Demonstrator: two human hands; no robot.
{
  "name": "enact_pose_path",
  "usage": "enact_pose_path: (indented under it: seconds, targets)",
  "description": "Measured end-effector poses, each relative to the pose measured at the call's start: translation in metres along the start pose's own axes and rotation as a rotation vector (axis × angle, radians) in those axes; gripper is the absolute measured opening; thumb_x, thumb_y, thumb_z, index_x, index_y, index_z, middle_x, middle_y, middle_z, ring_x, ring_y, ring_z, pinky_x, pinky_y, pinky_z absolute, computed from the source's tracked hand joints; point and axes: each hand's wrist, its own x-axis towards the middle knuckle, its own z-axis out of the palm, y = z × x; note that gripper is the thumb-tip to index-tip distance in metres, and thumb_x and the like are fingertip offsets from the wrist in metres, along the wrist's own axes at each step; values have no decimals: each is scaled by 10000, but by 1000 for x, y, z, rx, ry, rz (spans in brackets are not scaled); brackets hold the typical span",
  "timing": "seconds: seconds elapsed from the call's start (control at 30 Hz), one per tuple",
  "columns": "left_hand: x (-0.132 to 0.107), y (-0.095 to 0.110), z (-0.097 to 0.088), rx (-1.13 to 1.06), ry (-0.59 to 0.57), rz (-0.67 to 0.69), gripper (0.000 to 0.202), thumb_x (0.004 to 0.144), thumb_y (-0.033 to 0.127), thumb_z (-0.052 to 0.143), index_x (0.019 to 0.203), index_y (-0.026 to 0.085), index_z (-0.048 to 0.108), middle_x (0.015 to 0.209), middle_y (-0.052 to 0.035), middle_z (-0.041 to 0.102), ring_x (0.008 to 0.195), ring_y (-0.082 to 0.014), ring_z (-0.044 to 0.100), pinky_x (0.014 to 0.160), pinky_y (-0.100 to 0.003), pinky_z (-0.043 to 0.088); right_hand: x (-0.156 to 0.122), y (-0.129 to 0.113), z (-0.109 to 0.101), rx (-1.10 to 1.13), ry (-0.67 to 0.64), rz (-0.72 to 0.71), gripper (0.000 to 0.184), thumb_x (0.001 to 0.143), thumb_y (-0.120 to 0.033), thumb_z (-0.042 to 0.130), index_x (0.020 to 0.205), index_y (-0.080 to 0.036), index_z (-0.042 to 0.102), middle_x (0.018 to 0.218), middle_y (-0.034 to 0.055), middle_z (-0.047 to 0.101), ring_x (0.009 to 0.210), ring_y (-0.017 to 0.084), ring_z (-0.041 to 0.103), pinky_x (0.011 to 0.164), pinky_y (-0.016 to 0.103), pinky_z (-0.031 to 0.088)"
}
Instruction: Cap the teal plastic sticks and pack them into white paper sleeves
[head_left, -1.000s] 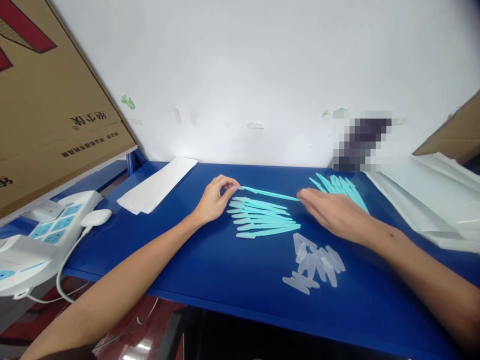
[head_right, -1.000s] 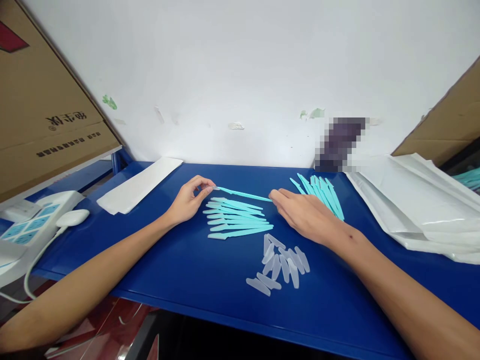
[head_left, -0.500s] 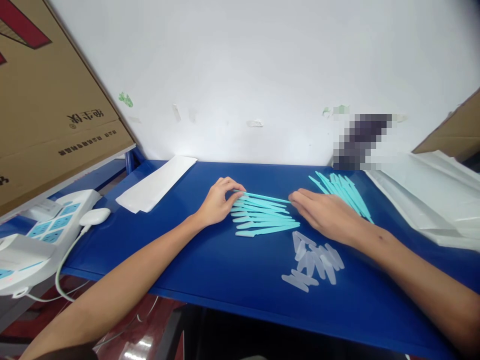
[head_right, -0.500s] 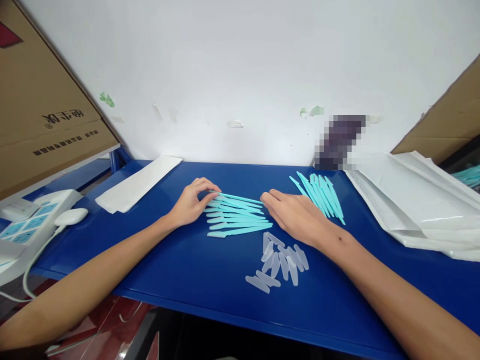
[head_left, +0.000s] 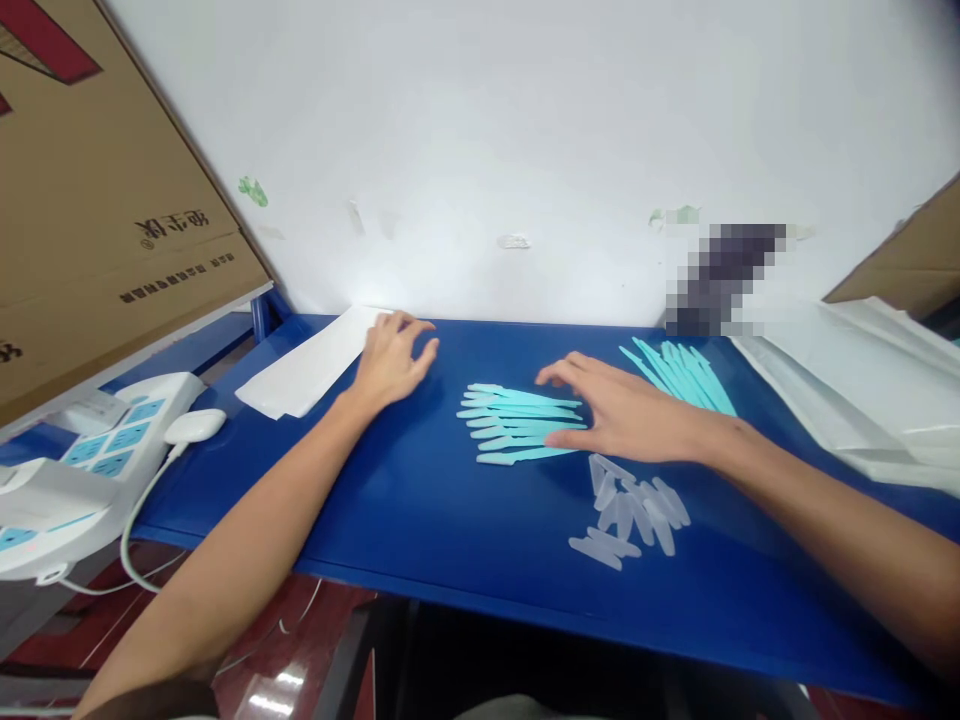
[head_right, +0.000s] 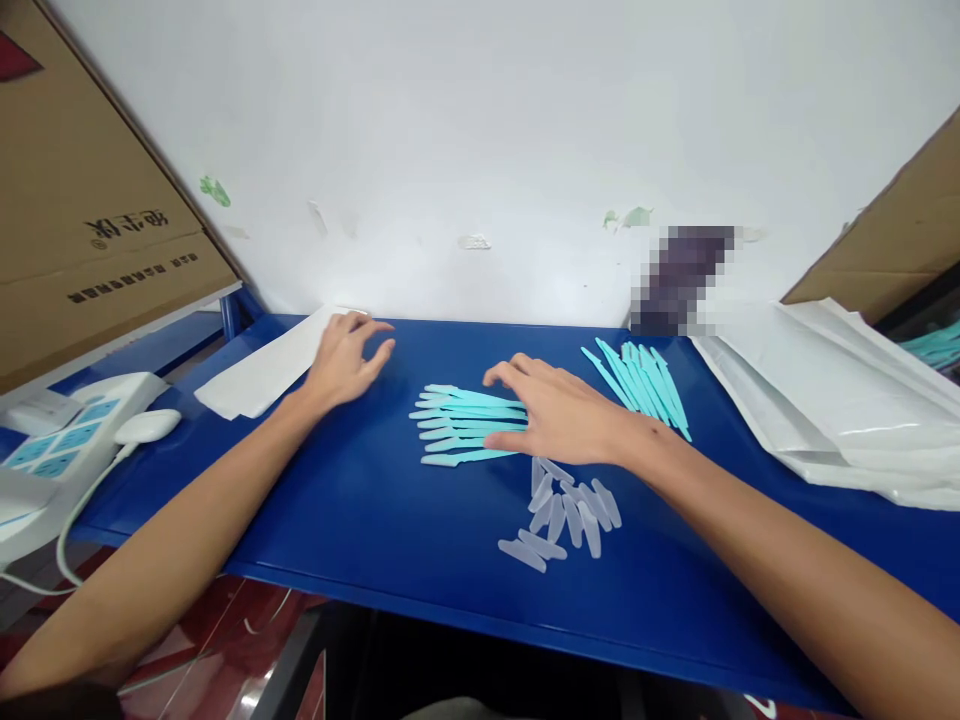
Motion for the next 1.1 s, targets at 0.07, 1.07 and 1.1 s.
enact_pose_path:
  seconds: [0.07, 1.07, 1.1]
  targets:
    - [3, -28, -9, 171, -24, -172, 512, 956, 483, 473, 1342, 185, 628, 1363, -199, 539, 1271, -408, 446, 1033, -575, 383, 16, -9, -3, -76, -154, -9, 1074, 718, -778, 624, 1585, -236, 296, 1482, 177, 462, 1295, 429, 475, 956, 533, 459]
    - [-1, -27, -16, -36, -77, -159, 594, 970, 581, 420, 1400, 203, 578, 1441, -154, 531, 1372, -359, 432, 1166, -543, 292, 72, -30, 27, -477, -148, -163, 345, 986, -284, 514, 1303, -151, 529, 1192, 158, 671, 999, 285, 683, 730, 340, 488]
    - [-2, -15, -9, -204, -65, -119, 567, 990, 570, 383, 1365, 208, 606, 1403, -124, 572, 1336, -316, 480, 1169, -491, 316, 71, -28, 28, -487, -145, -179, 346, 988, -273, 512, 1315, -162, 512, 1179, 148, 671, 969, 272, 688, 702, 324, 472]
